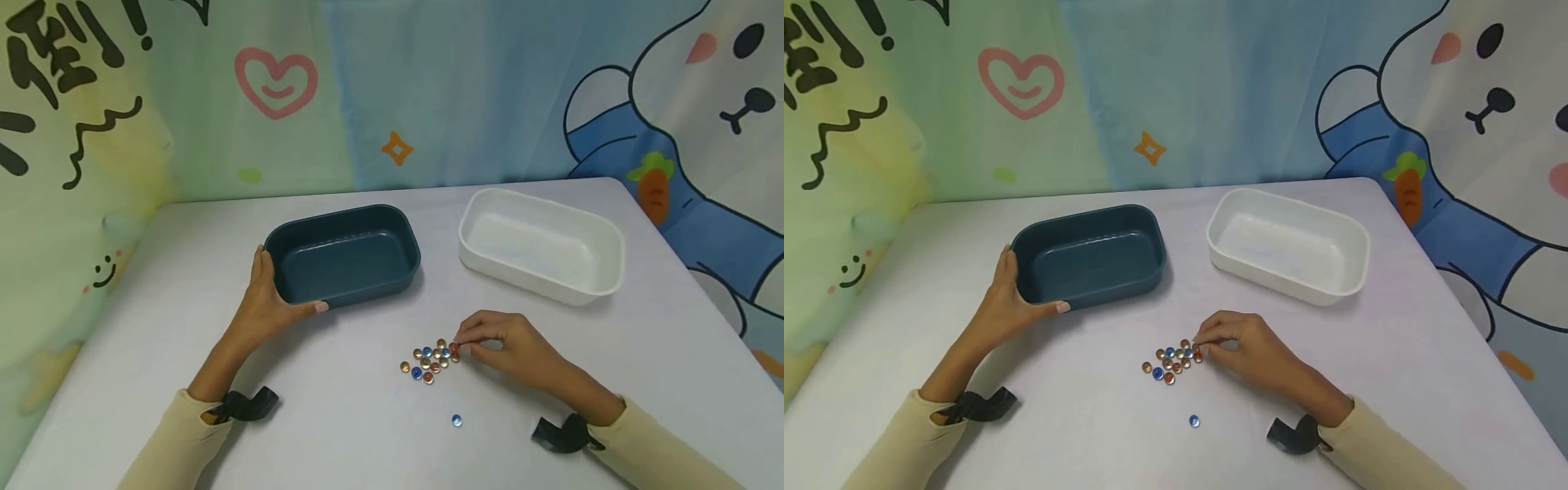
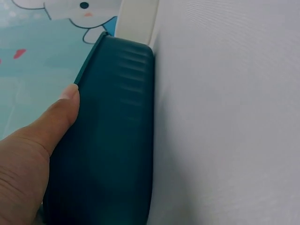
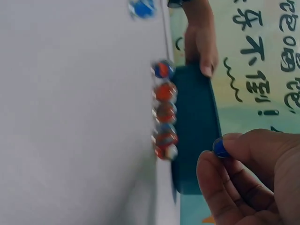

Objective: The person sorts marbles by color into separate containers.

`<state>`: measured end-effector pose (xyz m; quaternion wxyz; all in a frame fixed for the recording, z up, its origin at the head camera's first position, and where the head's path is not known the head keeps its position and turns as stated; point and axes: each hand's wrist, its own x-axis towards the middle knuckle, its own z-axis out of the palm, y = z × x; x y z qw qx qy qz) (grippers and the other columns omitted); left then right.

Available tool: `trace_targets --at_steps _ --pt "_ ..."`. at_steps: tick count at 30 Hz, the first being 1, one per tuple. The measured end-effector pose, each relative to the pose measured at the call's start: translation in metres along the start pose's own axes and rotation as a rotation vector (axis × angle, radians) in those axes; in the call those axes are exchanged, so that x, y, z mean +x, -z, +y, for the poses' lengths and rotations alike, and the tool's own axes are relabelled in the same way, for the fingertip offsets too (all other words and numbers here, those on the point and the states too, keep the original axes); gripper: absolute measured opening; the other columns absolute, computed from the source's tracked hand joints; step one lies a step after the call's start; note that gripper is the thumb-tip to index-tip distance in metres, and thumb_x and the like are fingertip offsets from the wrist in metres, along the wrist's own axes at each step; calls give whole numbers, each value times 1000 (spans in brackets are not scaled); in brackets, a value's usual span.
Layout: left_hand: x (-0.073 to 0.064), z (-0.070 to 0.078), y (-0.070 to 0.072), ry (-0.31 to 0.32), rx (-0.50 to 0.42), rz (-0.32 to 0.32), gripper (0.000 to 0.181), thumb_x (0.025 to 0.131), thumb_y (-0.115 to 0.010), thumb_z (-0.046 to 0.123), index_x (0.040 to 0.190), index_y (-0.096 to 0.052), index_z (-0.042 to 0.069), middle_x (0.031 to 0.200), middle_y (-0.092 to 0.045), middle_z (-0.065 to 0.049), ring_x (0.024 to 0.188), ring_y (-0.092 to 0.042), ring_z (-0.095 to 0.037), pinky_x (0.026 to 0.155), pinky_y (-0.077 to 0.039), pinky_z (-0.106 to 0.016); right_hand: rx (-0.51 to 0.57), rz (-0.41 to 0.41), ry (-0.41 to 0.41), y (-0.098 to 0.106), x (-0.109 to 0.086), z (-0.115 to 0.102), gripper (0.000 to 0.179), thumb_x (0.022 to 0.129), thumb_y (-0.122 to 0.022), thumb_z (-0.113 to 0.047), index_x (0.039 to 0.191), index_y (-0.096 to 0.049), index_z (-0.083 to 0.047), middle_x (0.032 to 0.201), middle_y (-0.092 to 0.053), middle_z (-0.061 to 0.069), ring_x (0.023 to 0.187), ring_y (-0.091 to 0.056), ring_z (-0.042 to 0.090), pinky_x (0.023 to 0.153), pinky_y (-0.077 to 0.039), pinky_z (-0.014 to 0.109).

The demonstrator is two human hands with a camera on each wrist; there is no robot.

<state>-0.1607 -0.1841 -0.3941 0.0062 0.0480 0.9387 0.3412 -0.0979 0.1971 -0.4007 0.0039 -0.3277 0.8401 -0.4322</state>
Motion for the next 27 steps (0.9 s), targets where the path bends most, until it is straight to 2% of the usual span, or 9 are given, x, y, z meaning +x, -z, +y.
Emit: trace_targets --at_steps 3,6,10,16,19,23,27 --pt "0 -2 2 -9 -1 -9 130 52 -67 68 139 12 11 143 18 4 130 -2 -25 96 -21 -52 18 28 -28 6 8 -1 20 77 -66 -2 94 -70 -11 94 -60 -8 91 -55 8 70 -45 22" --pt "0 -3 2 -19 0 -24 130 52 -66 68 139 12 12 142 18 4 130 -3 -26 95 -22 -53 25 60 -45 12 18 0 17 79 -66 -8 95 -69 -13 94 -60 -8 91 -54 9 70 -45 22" --pt "0 -4 4 -15 10 -29 129 52 -66 69 139 12 13 142 18 6 130 -4 -28 95 -22 -53 38 105 -39 17 36 4 16 80 -65 -13 95 -69 -19 95 -60 -8 86 -54 9 62 -46 21" --pt "0 -3 4 -17 11 -20 129 52 -66 69 140 11 13 142 18 7 129 -5 -28 95 -22 -53 96 152 14 28 61 -10 17 79 -63 0 93 -68 -6 94 -61 5 84 -55 16 65 -47 22" --pt "0 -2 3 -21 8 -10 129 52 -66 69 140 10 14 142 17 7 129 -6 -27 95 -23 -52 104 155 8 32 70 -19 16 78 -62 4 92 -68 -2 93 -60 10 82 -55 18 64 -47 23" --pt "1 -3 2 -30 19 -6 129 53 -66 69 140 11 13 143 17 5 129 -6 -27 95 -23 -53 90 162 -22 34 79 -20 16 79 -62 3 93 -68 -2 94 -60 11 81 -55 17 64 -47 23" --pt "2 -4 3 -37 30 0 129 52 -65 69 140 11 12 143 17 5 130 -6 -26 95 -22 -52 92 196 -28 33 89 -10 15 80 -62 -1 93 -68 -5 94 -60 7 85 -56 14 69 -47 23"
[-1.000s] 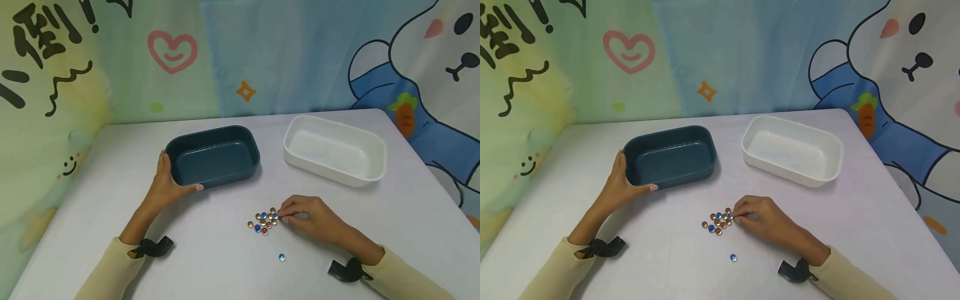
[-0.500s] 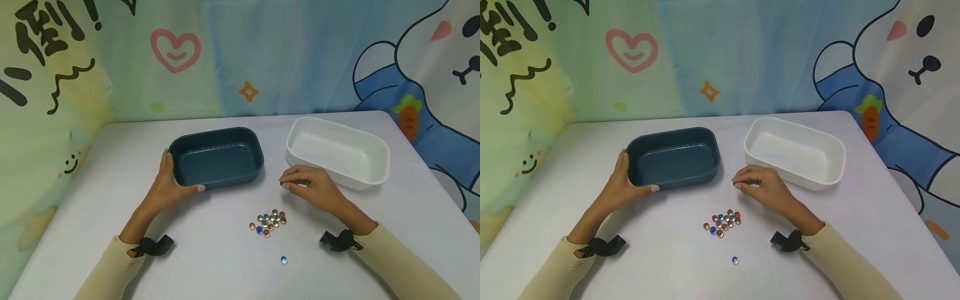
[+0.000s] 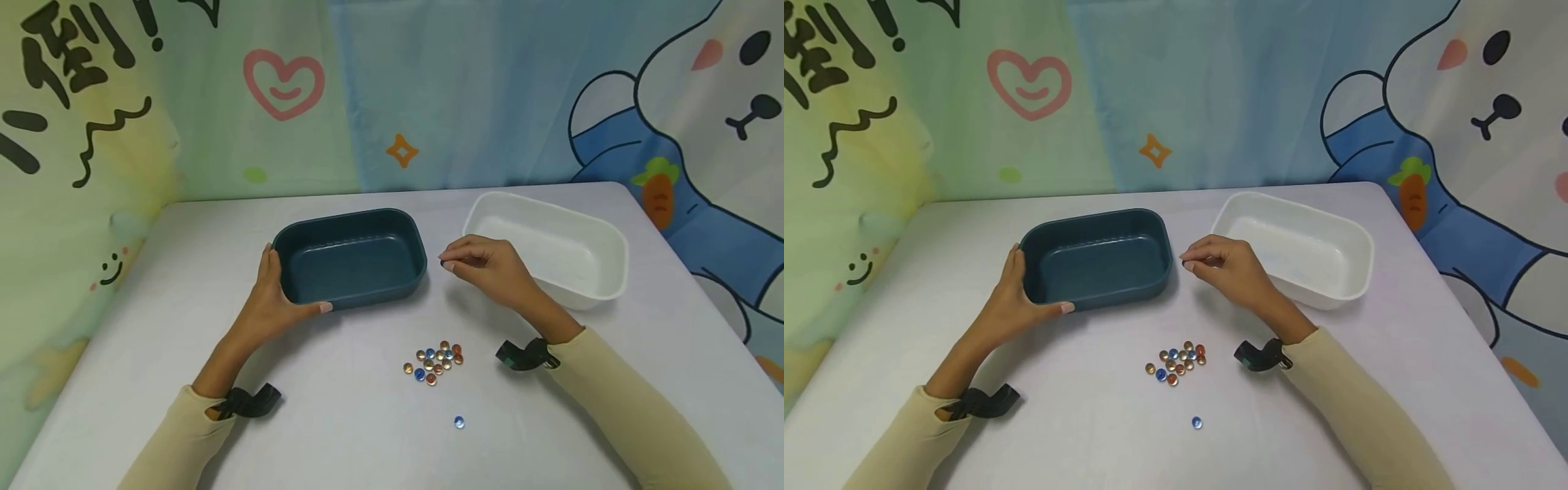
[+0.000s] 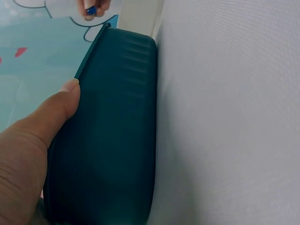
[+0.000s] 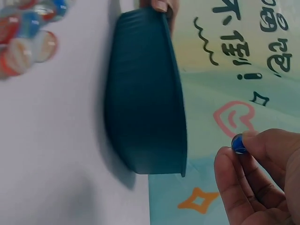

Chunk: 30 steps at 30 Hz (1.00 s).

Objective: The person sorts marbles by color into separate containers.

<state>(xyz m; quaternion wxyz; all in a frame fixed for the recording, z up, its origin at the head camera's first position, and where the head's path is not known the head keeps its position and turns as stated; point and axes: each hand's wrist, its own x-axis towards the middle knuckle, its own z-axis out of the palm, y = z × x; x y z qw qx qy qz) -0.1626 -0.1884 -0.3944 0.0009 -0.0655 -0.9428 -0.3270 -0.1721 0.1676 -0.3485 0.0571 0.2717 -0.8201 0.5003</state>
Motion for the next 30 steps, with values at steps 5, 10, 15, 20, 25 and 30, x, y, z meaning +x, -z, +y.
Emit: trace_targets --at_steps 5,10,15,20,25,30 --pt "1 0 1 -5 5 -8 129 53 -65 69 139 11 12 143 17 4 130 -4 -26 96 -21 -52 18 24 3 -3 13 22 15 82 -63 -12 95 -69 -9 95 -60 -1 88 -55 10 71 -47 24" --pt "2 0 2 2 -2 -6 129 52 -66 69 140 10 12 143 16 4 130 -5 -26 95 -22 -52 17 4 -2 -8 26 23 18 83 -62 -18 96 -69 -9 95 -60 -2 90 -55 11 71 -47 26" --pt "1 1 1 -4 -21 -8 128 54 -66 68 140 10 12 142 17 6 130 -3 -23 96 -21 -51 37 -18 -5 -11 37 1 16 83 -61 -10 96 -68 -4 95 -61 5 83 -55 15 67 -47 27" --pt "1 2 0 -13 -31 -11 128 54 -67 67 140 10 13 142 18 8 130 -2 -20 97 -21 -50 53 -44 18 -15 43 -13 16 82 -61 -6 96 -68 -3 95 -60 7 79 -55 16 64 -46 29" --pt "1 2 0 -20 -26 -11 128 53 -67 67 140 9 12 142 17 6 130 -4 -22 96 -21 -50 28 -83 -13 -22 55 6 15 83 -62 -16 95 -69 -11 95 -60 -2 79 -55 10 65 -46 29" --pt "1 2 -1 -20 -21 -21 128 53 -67 67 140 10 14 142 18 8 130 -3 -23 96 -21 -51 0 -128 -66 -26 69 19 15 82 -63 -21 95 -69 -15 94 -61 -6 76 -56 10 62 -46 29"
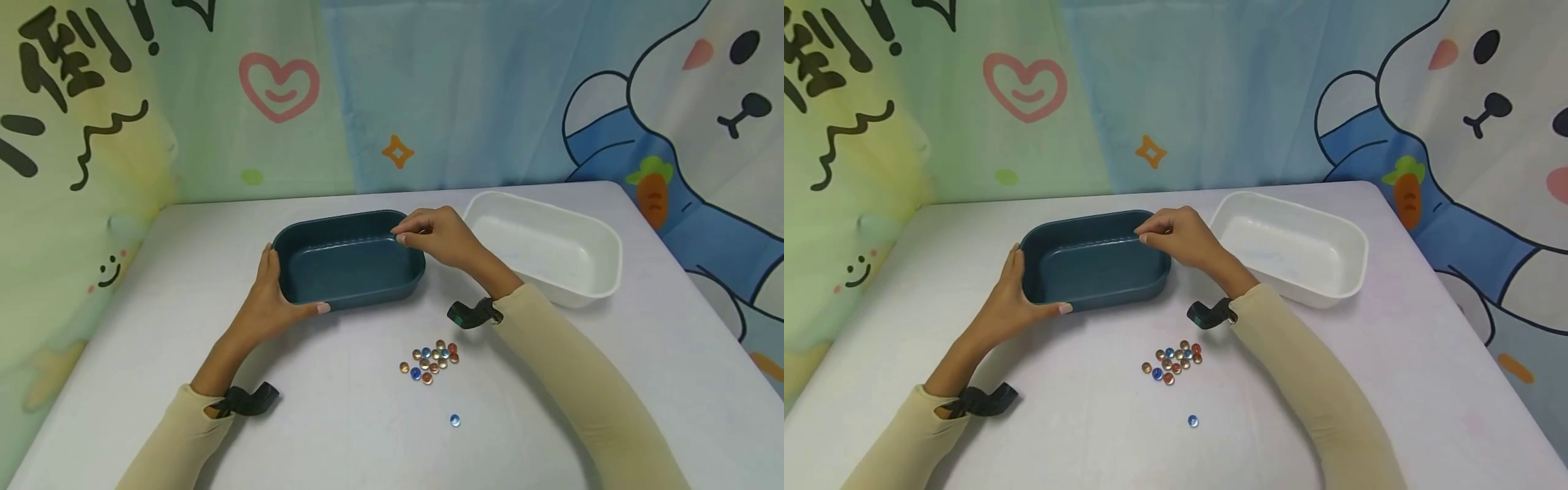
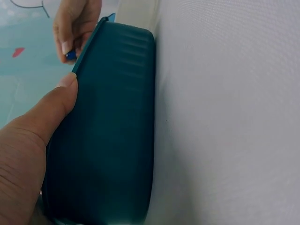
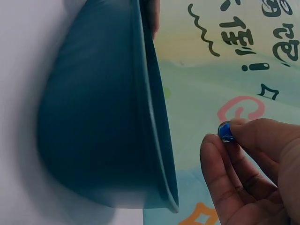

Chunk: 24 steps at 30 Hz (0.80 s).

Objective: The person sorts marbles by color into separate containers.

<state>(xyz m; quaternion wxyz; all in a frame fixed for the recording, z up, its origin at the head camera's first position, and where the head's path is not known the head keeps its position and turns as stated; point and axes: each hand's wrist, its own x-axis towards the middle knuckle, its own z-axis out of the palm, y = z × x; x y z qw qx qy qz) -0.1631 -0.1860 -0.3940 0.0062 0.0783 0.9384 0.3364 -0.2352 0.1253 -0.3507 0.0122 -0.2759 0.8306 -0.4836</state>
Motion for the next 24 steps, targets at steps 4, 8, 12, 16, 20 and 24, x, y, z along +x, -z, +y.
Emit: trace_targets --at_steps 4,8,12,16,20,24 --pt "0 0 -1 -5 0 1 128 53 -67 67 140 9 13 142 17 6 130 -4 -24 96 -22 -51 -5 -29 -36 -1 11 0 15 83 -62 -20 95 -69 -16 94 -61 -3 74 -56 11 59 -44 30" --pt "1 0 -1 -8 4 -1 128 53 -68 67 140 9 11 143 16 3 130 -5 -25 95 -22 -52 13 -57 -87 1 14 -17 16 84 -61 -14 97 -68 -9 98 -61 4 77 -57 13 63 -44 30" --pt "2 0 0 -5 17 -7 129 52 -67 67 140 9 11 144 15 2 130 -5 -26 95 -21 -53 31 -78 -135 2 21 -17 16 84 -60 -14 97 -68 -9 95 -62 4 79 -59 15 69 -46 29" --pt "2 -1 0 -3 14 -8 129 52 -68 67 140 8 11 144 13 2 130 -6 -25 95 -21 -53 76 -73 -204 -2 36 12 15 83 -62 -20 95 -69 -13 90 -64 -3 77 -60 11 72 -47 31" --pt "2 -1 0 -5 13 -10 128 52 -68 66 140 8 11 144 13 1 130 -6 -26 95 -21 -53 66 -62 -275 -2 43 19 20 83 -62 -21 98 -68 -9 90 -64 -3 78 -61 10 75 -46 31" --pt "2 0 0 -7 12 -10 129 52 -68 66 140 8 12 144 13 1 130 -5 -25 95 -20 -53 9 -63 -313 -2 50 22 21 83 -61 -23 99 -68 -11 92 -64 -5 78 -60 8 74 -45 29"
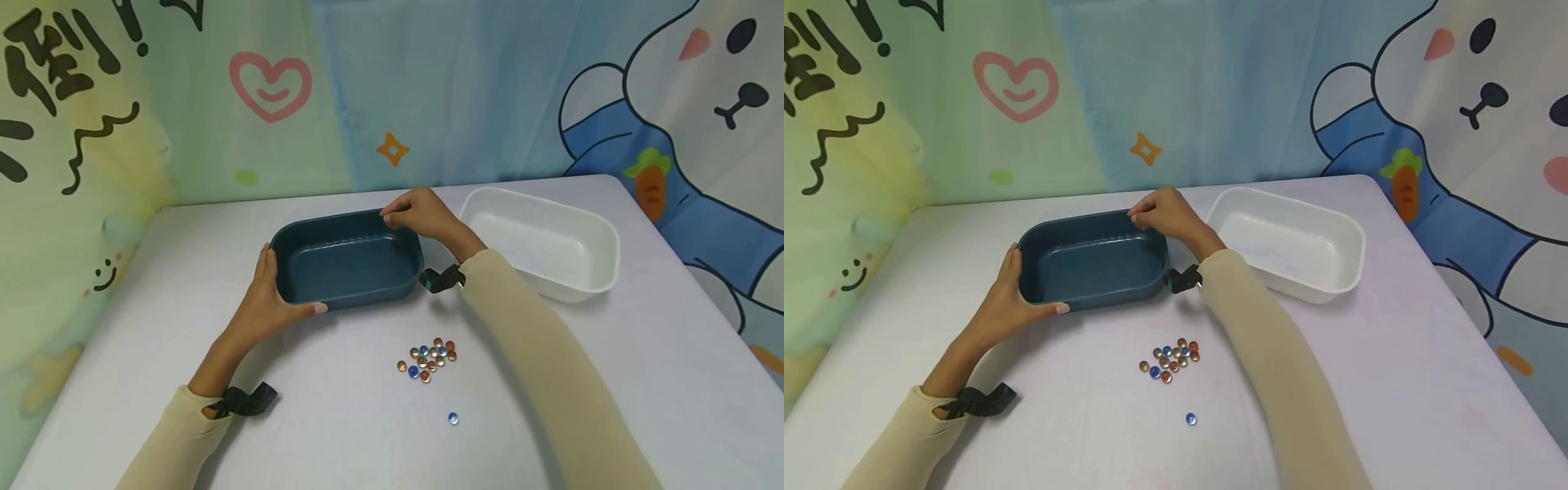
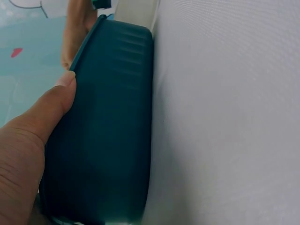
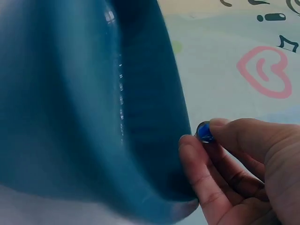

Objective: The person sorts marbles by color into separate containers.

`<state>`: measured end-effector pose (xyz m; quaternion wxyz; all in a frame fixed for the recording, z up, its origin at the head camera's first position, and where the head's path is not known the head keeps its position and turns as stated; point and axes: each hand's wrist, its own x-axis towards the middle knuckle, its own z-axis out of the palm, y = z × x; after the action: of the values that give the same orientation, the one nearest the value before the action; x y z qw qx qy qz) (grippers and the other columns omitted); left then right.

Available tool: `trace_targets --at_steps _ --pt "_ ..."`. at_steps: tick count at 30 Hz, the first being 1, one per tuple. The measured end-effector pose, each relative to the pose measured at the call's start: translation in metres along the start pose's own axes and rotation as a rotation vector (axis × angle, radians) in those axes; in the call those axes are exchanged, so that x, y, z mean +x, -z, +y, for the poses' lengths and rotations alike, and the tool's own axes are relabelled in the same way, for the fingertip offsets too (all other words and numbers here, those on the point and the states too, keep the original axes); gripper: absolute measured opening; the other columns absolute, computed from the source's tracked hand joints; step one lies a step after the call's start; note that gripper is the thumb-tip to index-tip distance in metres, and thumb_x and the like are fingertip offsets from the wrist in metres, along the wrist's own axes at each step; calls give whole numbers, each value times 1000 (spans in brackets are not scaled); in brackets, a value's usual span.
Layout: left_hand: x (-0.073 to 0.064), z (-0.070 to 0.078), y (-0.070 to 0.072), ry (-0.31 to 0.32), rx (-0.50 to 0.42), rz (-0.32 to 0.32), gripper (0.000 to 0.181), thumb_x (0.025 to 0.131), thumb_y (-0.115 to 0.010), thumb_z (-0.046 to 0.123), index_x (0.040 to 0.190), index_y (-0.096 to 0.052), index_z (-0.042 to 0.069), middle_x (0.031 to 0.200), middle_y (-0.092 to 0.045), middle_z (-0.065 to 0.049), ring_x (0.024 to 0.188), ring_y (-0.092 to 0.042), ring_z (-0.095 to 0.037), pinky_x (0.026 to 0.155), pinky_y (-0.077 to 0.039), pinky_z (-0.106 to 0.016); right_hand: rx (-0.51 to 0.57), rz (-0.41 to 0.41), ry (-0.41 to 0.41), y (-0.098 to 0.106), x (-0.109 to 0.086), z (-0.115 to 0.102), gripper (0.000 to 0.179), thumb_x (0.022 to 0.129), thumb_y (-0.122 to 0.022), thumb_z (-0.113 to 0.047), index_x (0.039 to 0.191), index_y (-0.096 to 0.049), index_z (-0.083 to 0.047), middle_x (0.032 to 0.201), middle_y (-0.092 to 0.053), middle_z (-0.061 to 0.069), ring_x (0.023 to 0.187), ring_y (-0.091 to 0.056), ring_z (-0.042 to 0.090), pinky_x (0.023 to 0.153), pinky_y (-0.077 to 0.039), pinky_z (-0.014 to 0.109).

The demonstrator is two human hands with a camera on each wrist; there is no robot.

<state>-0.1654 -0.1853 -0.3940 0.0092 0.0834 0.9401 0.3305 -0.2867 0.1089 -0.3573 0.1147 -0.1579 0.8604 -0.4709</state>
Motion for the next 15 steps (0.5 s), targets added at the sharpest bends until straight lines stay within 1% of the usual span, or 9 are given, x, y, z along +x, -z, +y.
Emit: trace_targets --at_steps 3,8,11,15 --pt "0 0 0 0 -4 4 128 52 -69 66 140 8 12 144 13 2 130 -5 -25 95 -21 -54 29 -5 -33 1 5 -1 22 84 -60 -23 100 -68 -11 94 -63 -4 79 -60 9 75 -45 29" --pt "0 0 -1 -1 -13 14 128 52 -69 65 140 8 14 144 12 5 130 -6 -24 96 -21 -52 154 19 -102 1 10 -2 21 84 -61 -20 100 -67 -8 94 -63 0 80 -61 11 75 -46 28" --pt "0 0 -1 -1 -15 21 128 52 -69 65 141 7 14 144 12 6 130 -6 -23 96 -21 -52 167 26 -104 0 12 -3 21 84 -61 -18 100 -67 -6 95 -63 1 81 -61 12 75 -46 29" --pt "0 0 -1 -5 -17 19 127 52 -69 65 140 8 14 143 12 6 130 -6 -23 96 -21 -52 134 13 -82 -2 12 -5 22 83 -61 -17 102 -66 -6 94 -62 2 82 -60 14 76 -46 31"
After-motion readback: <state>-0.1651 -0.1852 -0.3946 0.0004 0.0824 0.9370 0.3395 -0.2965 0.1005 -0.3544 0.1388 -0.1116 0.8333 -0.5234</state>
